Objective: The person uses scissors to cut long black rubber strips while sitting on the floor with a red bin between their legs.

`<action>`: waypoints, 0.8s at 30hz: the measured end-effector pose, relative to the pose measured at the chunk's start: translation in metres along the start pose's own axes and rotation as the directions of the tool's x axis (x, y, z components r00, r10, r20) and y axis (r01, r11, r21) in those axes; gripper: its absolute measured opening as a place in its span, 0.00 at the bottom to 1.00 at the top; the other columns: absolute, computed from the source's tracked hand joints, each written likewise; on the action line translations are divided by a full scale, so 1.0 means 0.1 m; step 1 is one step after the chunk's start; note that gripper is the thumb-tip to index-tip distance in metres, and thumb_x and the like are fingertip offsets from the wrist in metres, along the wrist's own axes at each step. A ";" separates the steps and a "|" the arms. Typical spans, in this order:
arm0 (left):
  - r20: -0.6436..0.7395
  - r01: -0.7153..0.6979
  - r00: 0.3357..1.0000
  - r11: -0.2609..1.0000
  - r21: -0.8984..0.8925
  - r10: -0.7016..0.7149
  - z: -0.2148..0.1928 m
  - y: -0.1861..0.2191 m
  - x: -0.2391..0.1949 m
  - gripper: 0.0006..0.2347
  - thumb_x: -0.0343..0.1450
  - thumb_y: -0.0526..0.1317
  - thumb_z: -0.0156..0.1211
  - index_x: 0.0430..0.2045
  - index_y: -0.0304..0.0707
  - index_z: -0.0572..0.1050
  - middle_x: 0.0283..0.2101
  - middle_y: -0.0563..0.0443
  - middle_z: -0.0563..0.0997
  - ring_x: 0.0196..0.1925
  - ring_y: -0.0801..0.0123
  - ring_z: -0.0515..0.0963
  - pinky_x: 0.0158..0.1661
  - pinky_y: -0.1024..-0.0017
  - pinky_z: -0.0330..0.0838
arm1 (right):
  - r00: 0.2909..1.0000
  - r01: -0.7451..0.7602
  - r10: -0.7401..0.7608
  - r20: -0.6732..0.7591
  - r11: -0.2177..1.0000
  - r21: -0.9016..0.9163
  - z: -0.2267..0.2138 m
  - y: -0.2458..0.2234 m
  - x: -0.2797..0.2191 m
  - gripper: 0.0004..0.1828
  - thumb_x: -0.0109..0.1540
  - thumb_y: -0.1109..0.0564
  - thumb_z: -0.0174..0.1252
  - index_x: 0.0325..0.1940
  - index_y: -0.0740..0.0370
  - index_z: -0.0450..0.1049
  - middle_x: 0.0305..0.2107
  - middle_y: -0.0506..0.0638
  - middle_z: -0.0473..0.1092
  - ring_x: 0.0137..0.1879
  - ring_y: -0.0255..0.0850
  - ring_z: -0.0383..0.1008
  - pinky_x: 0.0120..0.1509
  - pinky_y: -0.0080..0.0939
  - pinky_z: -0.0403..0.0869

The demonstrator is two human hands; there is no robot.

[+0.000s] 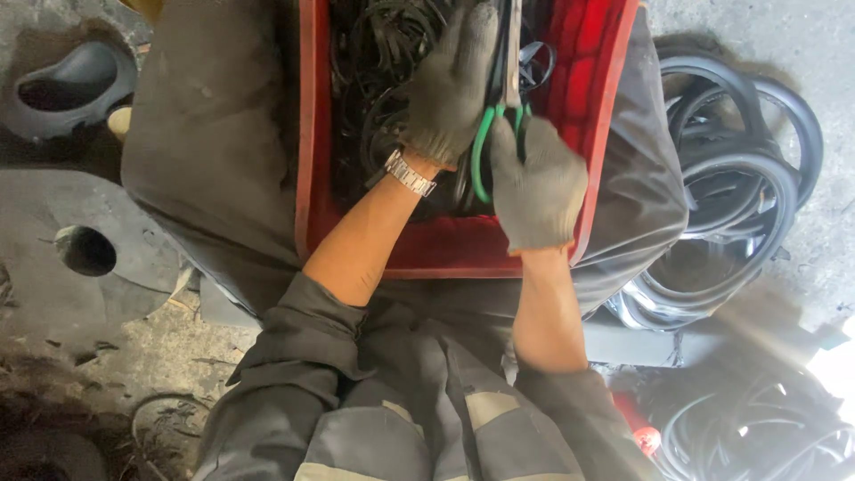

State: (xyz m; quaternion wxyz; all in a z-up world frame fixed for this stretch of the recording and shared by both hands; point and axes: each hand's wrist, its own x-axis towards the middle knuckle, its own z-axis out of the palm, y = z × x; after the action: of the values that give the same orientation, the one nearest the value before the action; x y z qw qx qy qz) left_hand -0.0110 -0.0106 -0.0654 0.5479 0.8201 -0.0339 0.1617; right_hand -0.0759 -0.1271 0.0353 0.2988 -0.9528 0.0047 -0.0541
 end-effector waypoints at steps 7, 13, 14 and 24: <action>0.271 0.479 0.858 0.870 -0.115 -0.436 -0.17 0.81 -0.15 0.24 0.80 0.49 0.50 0.73 0.45 0.65 0.28 0.39 0.81 0.26 0.69 0.77 0.30 0.69 0.75 | 0.987 0.150 -0.147 -0.060 0.988 0.045 -0.15 0.44 0.63 0.14 0.76 0.56 0.53 0.44 0.69 0.76 0.27 0.54 0.69 0.33 0.44 0.67 0.38 0.45 0.67; 0.145 0.194 0.980 0.818 -0.542 -0.136 -0.31 0.82 -0.13 0.25 0.83 0.48 0.52 0.70 0.30 0.58 0.68 0.45 0.72 0.59 0.78 0.74 0.63 0.76 0.69 | 0.930 -0.352 0.349 0.116 0.755 0.553 -0.14 0.40 0.08 0.17 0.75 0.53 0.54 0.45 0.71 0.77 0.27 0.39 0.66 0.34 0.26 0.60 0.36 0.34 0.63; 0.142 0.200 0.979 0.804 -0.560 -0.145 -0.30 0.81 -0.11 0.24 0.83 0.46 0.53 0.70 0.28 0.58 0.68 0.45 0.71 0.66 0.77 0.71 0.71 0.75 0.64 | 0.930 -0.356 0.343 0.130 0.759 0.545 -0.13 0.38 -0.03 0.15 0.74 0.53 0.53 0.48 0.70 0.77 0.27 0.39 0.67 0.33 0.25 0.61 0.36 0.32 0.64; 0.283 0.410 0.905 0.473 -0.780 -0.318 -0.35 1.14 -0.03 0.22 0.85 0.46 0.53 0.67 0.24 0.67 0.34 0.59 0.74 0.34 0.86 0.70 0.41 0.81 0.71 | 0.889 -0.448 0.401 0.224 0.656 0.607 -0.26 0.33 -0.62 0.14 0.71 0.57 0.51 0.55 0.68 0.76 0.25 0.41 0.67 0.28 0.26 0.65 0.31 0.29 0.68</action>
State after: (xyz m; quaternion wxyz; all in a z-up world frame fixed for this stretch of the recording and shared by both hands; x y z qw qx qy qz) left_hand -0.0487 -0.0243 0.0475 0.8854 0.4616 0.0426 -0.0341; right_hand -0.1398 -0.1663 0.0318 0.6112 -0.7646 0.1977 0.0522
